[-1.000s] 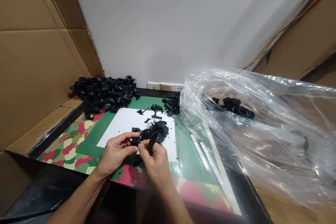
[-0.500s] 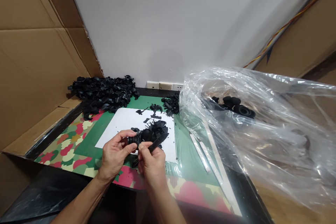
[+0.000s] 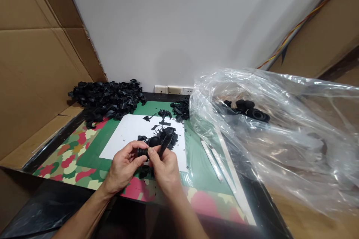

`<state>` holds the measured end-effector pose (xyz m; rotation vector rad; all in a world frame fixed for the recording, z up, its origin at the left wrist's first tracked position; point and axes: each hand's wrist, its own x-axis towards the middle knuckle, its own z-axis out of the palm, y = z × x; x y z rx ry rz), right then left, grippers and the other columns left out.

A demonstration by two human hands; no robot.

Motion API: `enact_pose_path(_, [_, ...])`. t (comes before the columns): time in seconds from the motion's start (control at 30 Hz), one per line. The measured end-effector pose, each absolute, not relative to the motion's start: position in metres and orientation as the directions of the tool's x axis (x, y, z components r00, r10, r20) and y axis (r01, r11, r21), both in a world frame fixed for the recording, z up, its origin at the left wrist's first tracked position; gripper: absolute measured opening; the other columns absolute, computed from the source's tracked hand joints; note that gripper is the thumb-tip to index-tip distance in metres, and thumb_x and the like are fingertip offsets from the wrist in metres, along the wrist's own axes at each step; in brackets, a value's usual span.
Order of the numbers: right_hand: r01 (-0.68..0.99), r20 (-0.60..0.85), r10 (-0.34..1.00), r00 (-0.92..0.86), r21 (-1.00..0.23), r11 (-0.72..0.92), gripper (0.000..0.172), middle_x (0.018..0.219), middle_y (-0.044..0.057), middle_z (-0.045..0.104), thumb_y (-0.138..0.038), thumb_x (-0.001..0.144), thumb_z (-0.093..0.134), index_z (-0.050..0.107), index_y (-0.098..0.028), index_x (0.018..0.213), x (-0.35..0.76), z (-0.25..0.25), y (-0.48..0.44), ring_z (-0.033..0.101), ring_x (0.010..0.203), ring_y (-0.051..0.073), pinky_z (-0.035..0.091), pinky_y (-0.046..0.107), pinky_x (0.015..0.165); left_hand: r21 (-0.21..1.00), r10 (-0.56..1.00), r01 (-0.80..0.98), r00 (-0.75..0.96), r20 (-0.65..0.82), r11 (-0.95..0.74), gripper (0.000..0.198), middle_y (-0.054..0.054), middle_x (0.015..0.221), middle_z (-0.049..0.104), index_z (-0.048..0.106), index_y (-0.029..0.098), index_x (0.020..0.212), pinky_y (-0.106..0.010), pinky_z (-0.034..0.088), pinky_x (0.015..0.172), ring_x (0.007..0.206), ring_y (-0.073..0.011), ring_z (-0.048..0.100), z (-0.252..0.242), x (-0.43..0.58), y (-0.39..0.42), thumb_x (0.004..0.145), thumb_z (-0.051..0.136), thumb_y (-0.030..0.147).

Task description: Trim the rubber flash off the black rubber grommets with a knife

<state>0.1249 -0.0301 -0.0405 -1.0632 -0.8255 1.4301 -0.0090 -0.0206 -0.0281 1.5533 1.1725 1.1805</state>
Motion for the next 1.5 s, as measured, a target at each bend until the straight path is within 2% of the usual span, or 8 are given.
enact_pose_path(0.27, [-0.670,-0.302,0.953,-0.002,-0.707,-0.225,0.039,0.046,-0.010,0.046,-0.046,0.060,0.077,0.049,-0.018,0.061,0.107,-0.037,-0.034,0.023,0.030,0.000,0.024,0.016,0.029,0.898,0.929,0.243,0.054,0.365,-0.367,0.015,-0.007,0.096,0.065,0.071,0.020,0.088,-0.033,0.046,0.090,0.100,-0.0228,0.059,-0.029,-0.005,-0.021,0.077,0.062,0.016])
enact_pose_path(0.4, [-0.685,-0.298,0.955,-0.003,-0.695,-0.219,0.043,0.045,-0.010,0.043,-0.050,0.058,0.078,0.049,-0.018,0.059,0.103,-0.042,-0.033,0.021,0.029,0.000,0.022,0.016,0.027,0.958,0.964,0.109,0.012,0.264,-0.264,0.009,-0.006,0.092,0.065,0.068,0.019,0.085,-0.029,0.051,0.075,0.084,-0.0194,0.062,-0.030,-0.003,-0.021,0.076,0.065,0.021])
enact_pose_path(0.5, [-0.631,-0.244,0.970,0.009,-0.754,-0.184,0.045,0.045,-0.009,0.043,-0.054,0.061,0.077,0.050,-0.018,0.058,0.105,-0.046,-0.032,0.024,0.029,0.001,0.023,0.016,0.028,0.989,0.988,0.029,0.070,0.140,-0.143,0.012,-0.005,0.089,0.062,0.066,0.017,0.082,-0.024,0.047,0.053,0.062,-0.0129,0.056,-0.027,-0.003,-0.021,0.073,0.067,0.025])
enact_pose_path(0.63, [-0.498,-0.139,0.990,-0.022,-0.857,-0.132,0.042,0.052,-0.007,0.049,-0.055,0.069,0.074,0.058,-0.016,0.069,0.118,-0.044,-0.037,0.034,0.034,0.003,0.028,0.018,0.033,0.992,0.989,0.065,0.105,0.104,-0.111,0.012,-0.002,0.078,0.059,0.064,0.016,0.081,-0.022,0.042,0.049,0.058,-0.0112,0.049,-0.023,-0.004,-0.020,0.072,0.066,0.024])
enact_pose_path(0.83, [-0.265,0.253,0.951,0.178,-0.918,0.294,0.040,0.088,0.005,0.059,-0.056,0.084,0.060,0.072,-0.020,0.095,0.150,-0.036,-0.046,0.052,0.053,0.009,0.047,0.027,0.050,0.955,0.975,0.206,0.113,0.192,-0.212,0.008,-0.004,0.084,0.063,0.065,0.018,0.080,-0.026,0.045,0.063,0.072,-0.0156,0.056,-0.023,-0.008,-0.020,0.074,0.060,0.017])
enact_pose_path(0.93, [-0.102,0.399,0.898,0.186,-0.901,0.422,0.030,0.086,0.004,0.057,-0.048,0.087,0.060,0.073,-0.025,0.101,0.157,-0.033,-0.048,0.058,0.065,0.014,0.051,0.030,0.058,0.927,0.960,0.258,0.131,0.246,-0.272,0.011,-0.004,0.086,0.063,0.064,0.019,0.083,-0.028,0.045,0.073,0.084,-0.0183,0.058,-0.023,-0.008,-0.022,0.075,0.058,0.015])
enact_pose_path(1.17, [-0.065,0.447,0.874,0.190,-0.883,0.465,0.017,0.091,0.007,0.064,-0.035,0.087,0.064,0.070,-0.020,0.093,0.148,-0.039,-0.048,0.065,0.076,0.019,0.060,0.034,0.063,0.878,0.937,0.333,0.183,0.297,-0.343,0.013,-0.004,0.089,0.062,0.063,0.019,0.087,-0.029,0.044,0.079,0.087,-0.0178,0.058,-0.023,-0.008,-0.024,0.078,0.057,0.012])
enact_pose_path(1.5, [0.063,0.552,0.823,0.132,-0.834,0.549,0.005,0.084,0.005,0.067,-0.021,0.088,0.060,0.065,-0.020,0.087,0.148,-0.039,-0.043,0.067,0.079,0.020,0.056,0.034,0.067,0.853,0.926,0.364,0.203,0.318,-0.373,0.013,-0.003,0.088,0.062,0.062,0.020,0.086,-0.029,0.045,0.077,0.085,-0.0175,0.058,-0.022,-0.007,-0.026,0.080,0.055,0.011])
